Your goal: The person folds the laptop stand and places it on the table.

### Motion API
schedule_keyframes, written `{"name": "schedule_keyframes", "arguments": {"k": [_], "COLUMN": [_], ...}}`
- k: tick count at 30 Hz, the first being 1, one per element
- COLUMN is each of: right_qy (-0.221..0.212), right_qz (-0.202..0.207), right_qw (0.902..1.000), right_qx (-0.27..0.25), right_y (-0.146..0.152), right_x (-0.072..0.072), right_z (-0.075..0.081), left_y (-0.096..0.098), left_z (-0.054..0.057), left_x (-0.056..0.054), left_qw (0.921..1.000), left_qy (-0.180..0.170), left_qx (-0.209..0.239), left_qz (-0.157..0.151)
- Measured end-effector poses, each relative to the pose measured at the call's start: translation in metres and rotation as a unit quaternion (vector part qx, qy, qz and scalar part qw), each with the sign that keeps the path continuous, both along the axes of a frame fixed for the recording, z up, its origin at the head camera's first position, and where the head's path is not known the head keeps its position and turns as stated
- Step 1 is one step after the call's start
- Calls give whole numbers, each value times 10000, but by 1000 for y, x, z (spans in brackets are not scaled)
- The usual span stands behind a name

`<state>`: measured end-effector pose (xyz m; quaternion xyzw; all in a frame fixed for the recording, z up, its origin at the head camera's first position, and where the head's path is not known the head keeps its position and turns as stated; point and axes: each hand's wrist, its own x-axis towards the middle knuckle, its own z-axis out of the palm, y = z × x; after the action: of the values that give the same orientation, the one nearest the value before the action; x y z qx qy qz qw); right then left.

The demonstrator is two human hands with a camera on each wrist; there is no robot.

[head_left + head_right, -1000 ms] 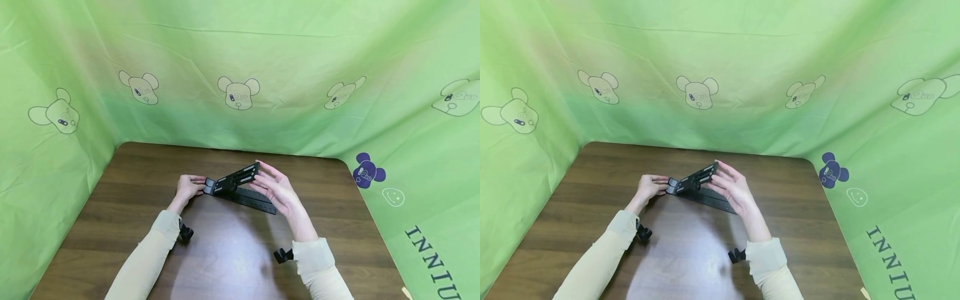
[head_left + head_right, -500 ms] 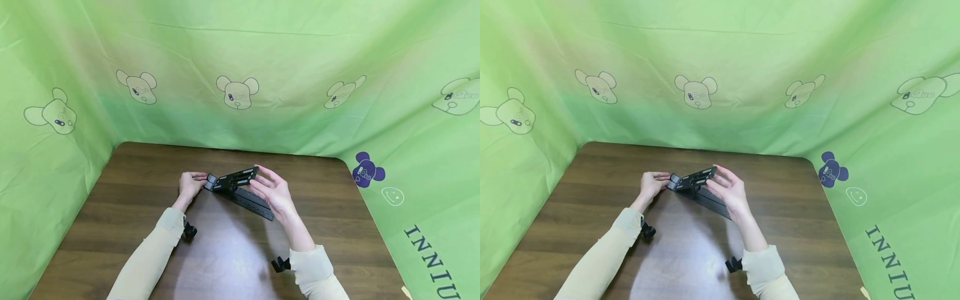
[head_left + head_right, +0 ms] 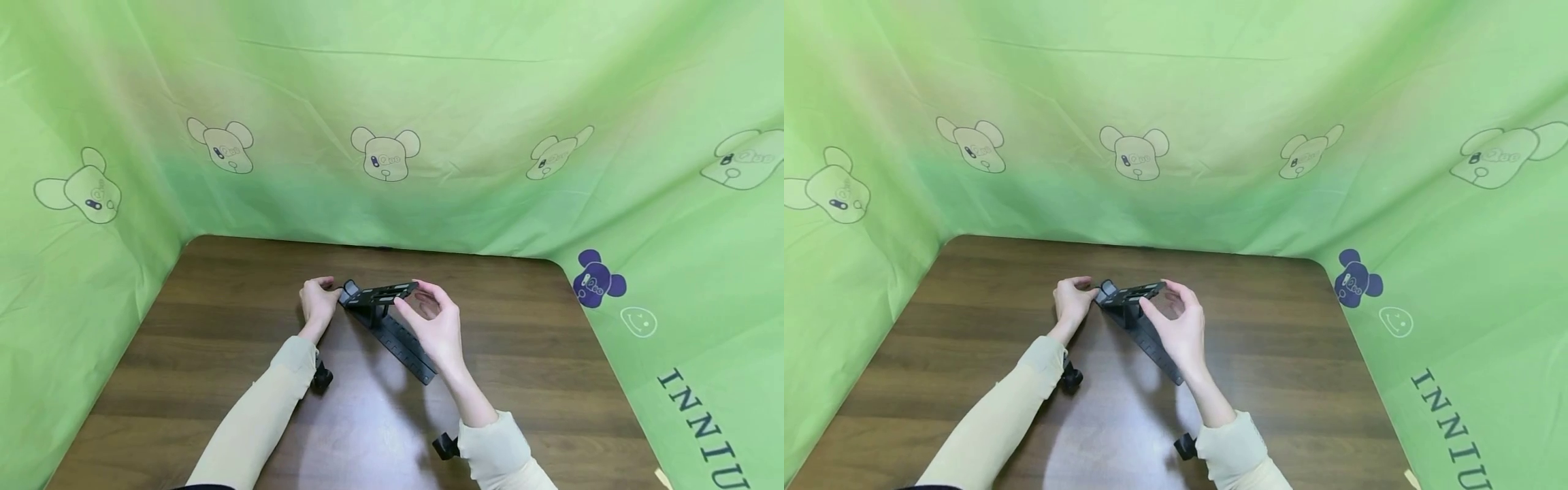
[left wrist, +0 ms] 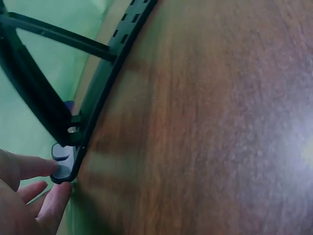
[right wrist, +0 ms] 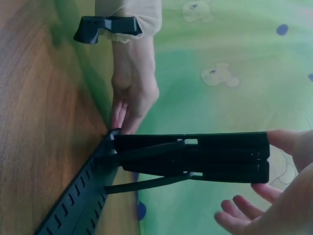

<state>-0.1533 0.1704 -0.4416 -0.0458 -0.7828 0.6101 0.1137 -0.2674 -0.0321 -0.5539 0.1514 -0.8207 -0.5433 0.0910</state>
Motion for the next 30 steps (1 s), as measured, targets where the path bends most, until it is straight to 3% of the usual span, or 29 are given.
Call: {"name": "schedule_keyframes", "arguments": {"k": [5, 8, 10, 12, 15, 18, 22, 26, 28, 30], "right_qy": [289, 340, 396, 479, 613, 738, 642, 669, 778, 805], "right_qz": [-82, 71, 229, 388, 686, 1141, 1815, 2221, 2294, 2332], "right_qw": [9994, 9994, 9989, 9978, 9901, 9681, 9295, 8897, 8744, 8657], "right_qx": [178, 53, 48, 241, 1059, 2106, 3146, 3932, 4204, 4355], "right_y": [-2, 1, 7, 15, 33, 52, 73, 82, 84, 85], "right_x": [1, 3, 4, 5, 4, 4, 7, 7, 6, 6], "right_z": [-5, -9, -15, -23, -39, -57, -81, -102, -110, -115], "left_y": [3, 1, -3, -6, -12, -16, -18, -14, -11, -7], "left_z": [-2, -3, -17, -29, -44, -26, -2, 1, 1, -1], "left_x": [0, 5, 4, 7, 11, 34, 60, 73, 76, 78], "left_qw": [10000, 9993, 9962, 9879, 9656, 9447, 9220, 8998, 8948, 8921], "left_qy": [46, 236, 542, 891, 1221, 1088, 574, 191, 47, -118], "left_qx": [52, 30, -348, -803, -1644, -2091, -2555, -3209, -3372, -3442], "left_qz": [5, -278, -594, -986, -1605, -2282, -2851, -2950, -2925, -2926]}}
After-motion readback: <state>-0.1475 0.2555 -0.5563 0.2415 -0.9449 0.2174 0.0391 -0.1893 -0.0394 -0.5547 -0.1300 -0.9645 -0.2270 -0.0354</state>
